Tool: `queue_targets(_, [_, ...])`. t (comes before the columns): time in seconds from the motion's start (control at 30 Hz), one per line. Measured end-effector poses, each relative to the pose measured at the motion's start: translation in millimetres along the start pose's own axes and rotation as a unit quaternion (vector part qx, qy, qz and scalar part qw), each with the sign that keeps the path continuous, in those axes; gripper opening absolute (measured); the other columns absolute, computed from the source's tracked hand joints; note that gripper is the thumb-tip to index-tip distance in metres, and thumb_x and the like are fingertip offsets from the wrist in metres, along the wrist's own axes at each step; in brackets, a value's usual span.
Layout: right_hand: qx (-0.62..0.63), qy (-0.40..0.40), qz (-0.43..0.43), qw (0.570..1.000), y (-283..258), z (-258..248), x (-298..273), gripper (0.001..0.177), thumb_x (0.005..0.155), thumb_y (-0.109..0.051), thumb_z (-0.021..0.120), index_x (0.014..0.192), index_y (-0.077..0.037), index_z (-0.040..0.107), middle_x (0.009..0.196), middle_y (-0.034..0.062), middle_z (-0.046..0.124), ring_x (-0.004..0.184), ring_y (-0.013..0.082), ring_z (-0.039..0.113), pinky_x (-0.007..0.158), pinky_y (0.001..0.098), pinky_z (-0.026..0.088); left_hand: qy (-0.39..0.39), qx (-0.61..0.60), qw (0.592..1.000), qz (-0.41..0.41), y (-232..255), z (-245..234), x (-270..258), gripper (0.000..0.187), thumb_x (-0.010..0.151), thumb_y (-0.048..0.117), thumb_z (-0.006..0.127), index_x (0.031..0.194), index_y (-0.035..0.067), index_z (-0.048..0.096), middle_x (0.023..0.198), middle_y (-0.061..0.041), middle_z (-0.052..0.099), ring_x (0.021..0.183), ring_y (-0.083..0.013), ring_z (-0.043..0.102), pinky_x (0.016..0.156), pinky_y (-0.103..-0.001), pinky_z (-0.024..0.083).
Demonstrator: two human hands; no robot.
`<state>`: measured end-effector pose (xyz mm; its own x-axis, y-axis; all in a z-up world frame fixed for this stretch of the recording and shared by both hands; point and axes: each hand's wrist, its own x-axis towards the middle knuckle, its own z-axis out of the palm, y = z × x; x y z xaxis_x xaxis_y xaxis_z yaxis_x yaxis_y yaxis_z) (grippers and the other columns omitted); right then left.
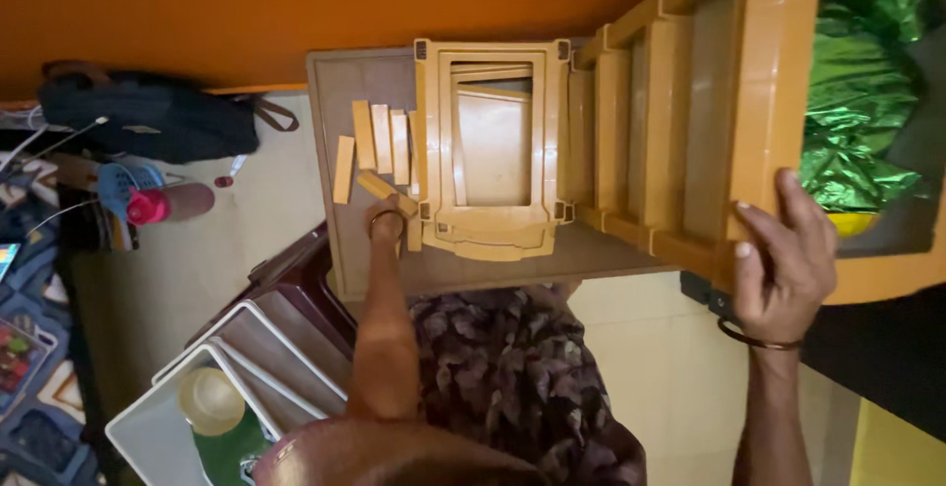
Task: The person assembles a modular plastic storage unit by inserting small plastic rods into slots on stacked frames and then placing a white storage bin into the top frame. The person repeatedly inserts and removes rods to secure the structure.
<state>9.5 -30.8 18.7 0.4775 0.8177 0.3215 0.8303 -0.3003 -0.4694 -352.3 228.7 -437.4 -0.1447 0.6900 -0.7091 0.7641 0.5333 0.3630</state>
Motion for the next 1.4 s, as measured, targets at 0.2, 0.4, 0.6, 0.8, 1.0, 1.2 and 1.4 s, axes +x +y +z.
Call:
queue_targets(0.2, [0.016,0.01,-0.006,1.0,0.5,-3.0,0.1,0.029,0.099,-0.011,0.062,0.125,-0.003,0.072,0.153,0.0221,0.058,0.142,0.0377,0.055,0.123,0.0433,0.041,-0.012,-0.133,0.99,-0.05,-10.0,-17.9,-40.9,0.05,0.093,0.046,0.064,0.105,-0.002,0.072,0.102,-0.019,0.072,0.09,-0.0296,0.067,0.081,-0.044,0.049])
queue_targets(0.4, [0.005,0.02,-0.013,1.0,-5.9,-10.8,3.1,0.03,0.095,-0.011,0.063,0.123,-0.005,0.073,0.151,0.0184,0.06,0.139,0.0363,0.056,0.12,0.0442,0.042,-0.066,-0.278,0.958,-0.032,-27.8,-32.3,-121.6,0.04,0.093,0.041,0.064,0.104,0.003,0.07,0.091,-0.014,0.071,0.078,-0.024,0.066,0.068,-0.038,0.049])
queue_targets(0.6, [-0.009,0.026,-0.035,0.999,-0.1,-17.7,-1.9,0.03,0.095,-0.015,0.064,0.123,-0.01,0.074,0.152,0.0148,0.058,0.138,0.0344,0.055,0.117,0.0457,0.042,-0.171,-0.371,0.912,-0.023,-37.0,-15.2,-220.5,0.029,0.092,0.036,0.065,0.103,0.008,0.067,0.081,-0.009,0.069,0.065,-0.0184,0.065,0.056,-0.033,0.049])
queue_targets(0.8, [-0.01,0.027,-0.056,0.998,7.8,-18.4,-4.3,0.031,0.096,-0.018,0.063,0.125,-0.01,0.072,0.153,0.0149,0.055,0.139,0.0355,0.052,0.113,0.048,0.042,-0.227,-0.339,0.913,0.022,-20.7,37.4,-302.1,0.025,0.094,0.027,0.067,0.108,0.006,0.068,0.078,-0.008,0.072,0.059,-0.0156,0.067,0.052,-0.028,0.054])
queue_targets(1.0, [0.032,0.031,-0.067,0.997,18.3,-18.9,-8.5,0.031,0.096,-0.019,0.063,0.124,-0.009,0.071,0.154,0.0174,0.054,0.139,0.0388,0.051,0.114,0.0476,0.042,-0.217,-0.313,0.915,0.137,23.7,74.3,-358.9,0.033,0.092,0.022,0.074,0.116,0.0,0.066,0.085,-0.008,0.074,0.065,-0.0142,0.069,0.058,-0.028,0.055])
queue_targets(1.2, [0.043,0.032,-0.085,0.995,23.4,-22.1,-11.3,0.032,0.094,-0.018,0.064,0.123,-0.007,0.072,0.153,0.0198,0.051,0.139,0.0405,0.049,0.114,0.0487,0.043,-0.126,-0.306,0.917,0.221,78.7,41.9,-416.1,0.034,0.086,0.018,0.078,0.116,0.004,0.07,0.09,-0.007,0.076,0.074,-0.0099,0.07,0.066,-0.026,0.056])
queue_targets(1.4, [0.077,0.027,-0.105,0.991,32.7,-19.2,-14.2,0.031,0.095,-0.021,0.068,0.123,-0.007,0.072,0.155,0.0224,0.048,0.139,0.0415,0.047,0.116,0.0485,0.042,-0.017,-0.28,0.909,0.31,119.7,-13.5,-463.3,0.04,0.08,0.019,0.08,0.117,0.006,0.071,0.097,-0.009,0.078,0.079,-0.0143,0.074,0.071,-0.031,0.061])
